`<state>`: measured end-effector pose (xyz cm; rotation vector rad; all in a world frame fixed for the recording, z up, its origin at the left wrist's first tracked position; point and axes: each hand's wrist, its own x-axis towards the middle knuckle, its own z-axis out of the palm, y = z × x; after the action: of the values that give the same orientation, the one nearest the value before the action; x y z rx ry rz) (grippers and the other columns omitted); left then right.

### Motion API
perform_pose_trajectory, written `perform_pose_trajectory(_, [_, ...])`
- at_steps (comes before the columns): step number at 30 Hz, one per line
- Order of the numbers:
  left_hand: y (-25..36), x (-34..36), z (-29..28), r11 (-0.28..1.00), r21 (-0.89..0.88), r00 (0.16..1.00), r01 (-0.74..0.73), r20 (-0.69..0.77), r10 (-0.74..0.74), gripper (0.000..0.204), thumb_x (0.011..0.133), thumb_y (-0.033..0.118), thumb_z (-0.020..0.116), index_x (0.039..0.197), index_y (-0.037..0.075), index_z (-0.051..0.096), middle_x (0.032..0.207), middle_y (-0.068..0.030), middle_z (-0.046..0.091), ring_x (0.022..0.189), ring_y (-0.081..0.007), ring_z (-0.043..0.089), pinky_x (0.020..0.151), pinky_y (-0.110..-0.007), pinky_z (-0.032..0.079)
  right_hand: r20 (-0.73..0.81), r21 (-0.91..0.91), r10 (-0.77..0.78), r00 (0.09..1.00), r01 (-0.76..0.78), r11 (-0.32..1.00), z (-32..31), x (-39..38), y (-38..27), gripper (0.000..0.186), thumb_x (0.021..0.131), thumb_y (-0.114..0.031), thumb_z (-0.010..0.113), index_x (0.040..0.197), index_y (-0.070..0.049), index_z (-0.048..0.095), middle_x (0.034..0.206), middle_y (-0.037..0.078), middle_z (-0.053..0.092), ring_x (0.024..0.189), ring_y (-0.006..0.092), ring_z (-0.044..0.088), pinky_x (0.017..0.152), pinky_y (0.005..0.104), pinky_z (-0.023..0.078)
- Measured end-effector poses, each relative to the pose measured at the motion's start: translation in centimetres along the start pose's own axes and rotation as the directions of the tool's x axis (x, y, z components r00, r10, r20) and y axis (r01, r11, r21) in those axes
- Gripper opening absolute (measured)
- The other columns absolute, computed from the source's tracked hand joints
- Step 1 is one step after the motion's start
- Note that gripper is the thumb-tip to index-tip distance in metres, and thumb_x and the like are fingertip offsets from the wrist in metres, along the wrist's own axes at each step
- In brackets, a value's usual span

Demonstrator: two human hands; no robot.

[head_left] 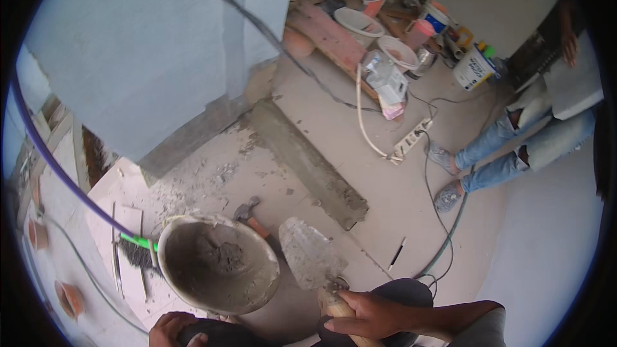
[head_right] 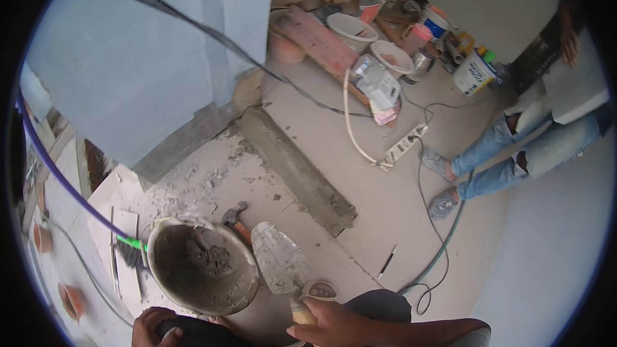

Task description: The person scoops cement from a bucket using a trowel and applies it to the floor tiles. They smooth the cement between the tiles and continue the process, occasionally mixing more cement in the bucket.

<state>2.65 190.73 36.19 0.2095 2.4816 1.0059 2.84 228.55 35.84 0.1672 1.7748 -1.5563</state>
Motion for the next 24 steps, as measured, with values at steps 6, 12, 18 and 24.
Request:
perform_pose_trajectory(6, [1.6,-0.9,-2.4,0.984,-0.061,0.956,0.17,0.254,-0.15,0.039,0.087,0.039,0.06,0.099,0.003,0.07,0.1,-0.02,0.068,0.095,-0.0381,0.064,0.086,-0.044,0.052,-0.057,-0.445,-0.299,0.953,0.244,0.862,4.9,1.0,-2.8,0.021,0.093,-0.025,0.059,0.088,-0.004,0.059,0.066,0.007,0.06,0.048,0.0171,0.056,0.045,0.0315,0.046])
perform_pose_trajectory(12, [3.1,-8.7,0.4,0.903,-0.112,0.858,0.415,0.378,-0.347,0.041,0.089,0.039,0.058,0.103,0.001,0.066,0.102,-0.0191,0.066,0.095,-0.0375,0.064,0.085,-0.045,0.051,0.052,-0.164,0.348,0.936,-0.336,0.927,6.6,-1.1,2.3,0.024,0.081,-0.002,0.068,0.09,-0.003,0.046,0.067,0.007,0.055,0.051,0.0154,0.058,0.05,0.032,0.05])
perform_pose_trajectory(18, [6.6,-10.1,0.7,0.868,-0.027,0.825,0.495,0.327,-0.461,0.04,0.087,0.04,0.057,0.106,0.006,0.067,0.109,-0.0185,0.063,0.103,-0.0368,0.062,0.091,-0.046,0.049,-0.088,0.02,0.419,0.904,-0.419,0.908,6.3,-3.4,4.6,0.021,0.083,-0.004,0.067,0.092,-0.005,0.048,0.067,0.006,0.055,0.051,0.0156,0.057,0.047,0.0326,0.049])
perform_pose_trajectory(24, [11.7,-10.1,3.9,0.869,0.177,0.764,0.463,0.416,-0.492,0.037,0.084,0.039,0.059,0.114,0.018,0.068,0.117,-0.0175,0.063,0.102,-0.0349,0.064,0.092,-0.045,0.05,-0.28,0.08,0.317,0.906,-0.307,0.948,3.7,-11.6,2.7,0.022,0.084,-0.018,0.071,0.094,-0.005,0.055,0.07,0.006,0.058,0.057,0.0175,0.058,0.055,0.0345,0.051])
